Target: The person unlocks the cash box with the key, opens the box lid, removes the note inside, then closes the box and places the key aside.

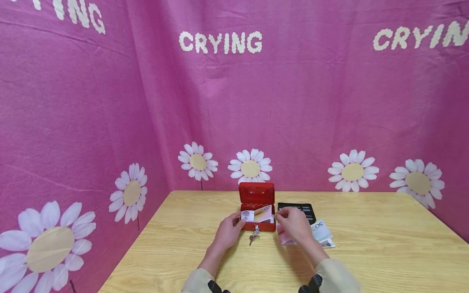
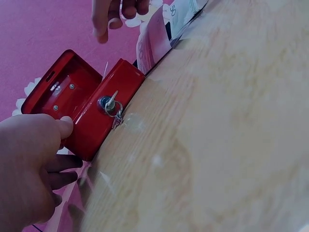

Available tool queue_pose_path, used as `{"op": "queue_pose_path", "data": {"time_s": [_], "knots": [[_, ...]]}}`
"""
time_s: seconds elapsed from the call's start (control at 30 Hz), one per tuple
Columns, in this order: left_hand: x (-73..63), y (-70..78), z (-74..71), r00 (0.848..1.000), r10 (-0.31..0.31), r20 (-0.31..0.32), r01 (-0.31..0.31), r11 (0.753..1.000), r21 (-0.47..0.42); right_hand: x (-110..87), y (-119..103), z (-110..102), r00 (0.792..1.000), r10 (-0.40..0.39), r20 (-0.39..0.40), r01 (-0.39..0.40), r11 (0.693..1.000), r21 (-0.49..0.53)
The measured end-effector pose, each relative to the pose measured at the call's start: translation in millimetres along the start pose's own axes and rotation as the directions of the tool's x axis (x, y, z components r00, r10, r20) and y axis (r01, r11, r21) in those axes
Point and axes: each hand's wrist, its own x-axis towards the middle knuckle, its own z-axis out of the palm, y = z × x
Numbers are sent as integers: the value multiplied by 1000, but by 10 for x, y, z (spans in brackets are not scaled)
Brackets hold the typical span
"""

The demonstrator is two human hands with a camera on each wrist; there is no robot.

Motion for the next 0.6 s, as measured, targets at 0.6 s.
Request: {"op": "queue_pose_path", "data": {"time_s": [0.6], "knots": [[-8,15,-6,1000,-19,-1,19,1000,-3,114,1,215,994,91,63,-96,992,79]]}}
